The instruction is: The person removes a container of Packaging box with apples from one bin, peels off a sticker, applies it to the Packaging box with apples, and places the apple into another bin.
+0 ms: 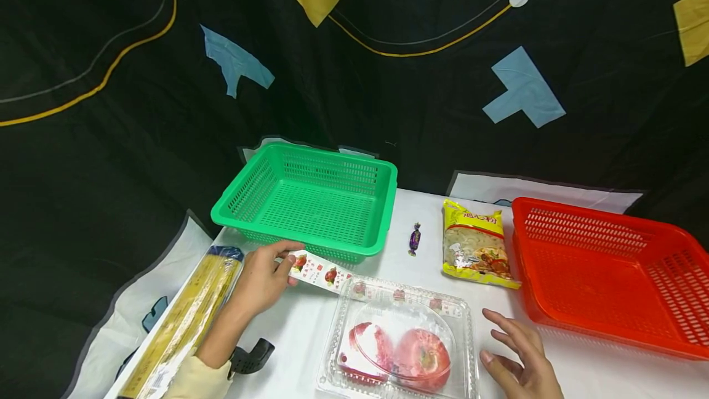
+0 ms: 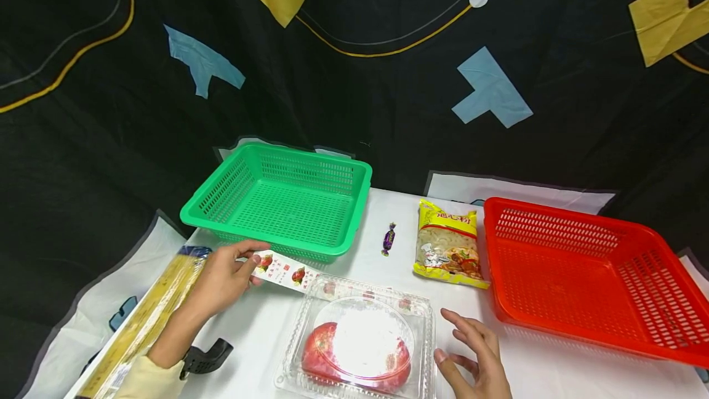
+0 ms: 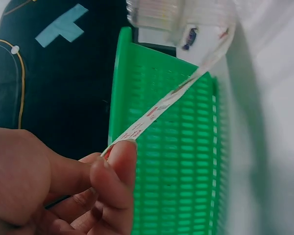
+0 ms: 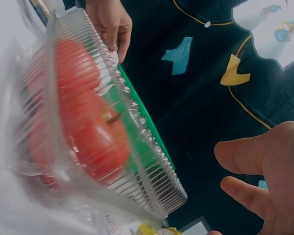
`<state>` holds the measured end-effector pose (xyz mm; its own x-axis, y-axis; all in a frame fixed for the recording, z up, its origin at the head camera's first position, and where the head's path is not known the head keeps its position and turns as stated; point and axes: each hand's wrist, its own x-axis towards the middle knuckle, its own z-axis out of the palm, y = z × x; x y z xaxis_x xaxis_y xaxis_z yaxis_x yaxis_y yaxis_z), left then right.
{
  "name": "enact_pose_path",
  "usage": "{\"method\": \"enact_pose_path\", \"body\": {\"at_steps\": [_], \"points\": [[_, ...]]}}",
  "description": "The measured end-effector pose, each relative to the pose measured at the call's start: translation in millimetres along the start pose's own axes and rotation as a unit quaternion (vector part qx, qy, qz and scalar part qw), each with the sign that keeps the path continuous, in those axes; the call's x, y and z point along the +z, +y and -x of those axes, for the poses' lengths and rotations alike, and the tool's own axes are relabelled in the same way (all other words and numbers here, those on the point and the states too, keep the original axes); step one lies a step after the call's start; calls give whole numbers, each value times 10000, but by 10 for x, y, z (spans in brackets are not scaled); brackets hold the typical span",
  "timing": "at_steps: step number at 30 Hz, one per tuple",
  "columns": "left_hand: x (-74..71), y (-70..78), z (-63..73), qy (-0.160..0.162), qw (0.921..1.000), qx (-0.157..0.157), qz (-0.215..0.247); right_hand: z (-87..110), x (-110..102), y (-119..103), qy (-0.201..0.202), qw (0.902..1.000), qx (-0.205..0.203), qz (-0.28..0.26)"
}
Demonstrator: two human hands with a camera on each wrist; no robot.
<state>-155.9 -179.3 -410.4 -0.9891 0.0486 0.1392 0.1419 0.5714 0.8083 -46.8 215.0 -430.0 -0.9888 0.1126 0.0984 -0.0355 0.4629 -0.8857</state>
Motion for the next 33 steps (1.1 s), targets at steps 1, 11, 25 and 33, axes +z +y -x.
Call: {"method": "enact_pose_path", "body": {"at_steps": [1,11,25,33], "points": [[-5,25,3,-20,10000,34,10,-11,-1,-17,-21,10000,-61,17],[-37,320,23,-207,9997,138,16,-135,32,-195,-54,9970,-752,167],[26,617,54,-385,9967,637,-309,-262,220,-635,-696,9854,-1530,-256],[74,737,76,-384,9938,980,-368,-390,384,-840,-1060,9695,-2165,-436]]}}
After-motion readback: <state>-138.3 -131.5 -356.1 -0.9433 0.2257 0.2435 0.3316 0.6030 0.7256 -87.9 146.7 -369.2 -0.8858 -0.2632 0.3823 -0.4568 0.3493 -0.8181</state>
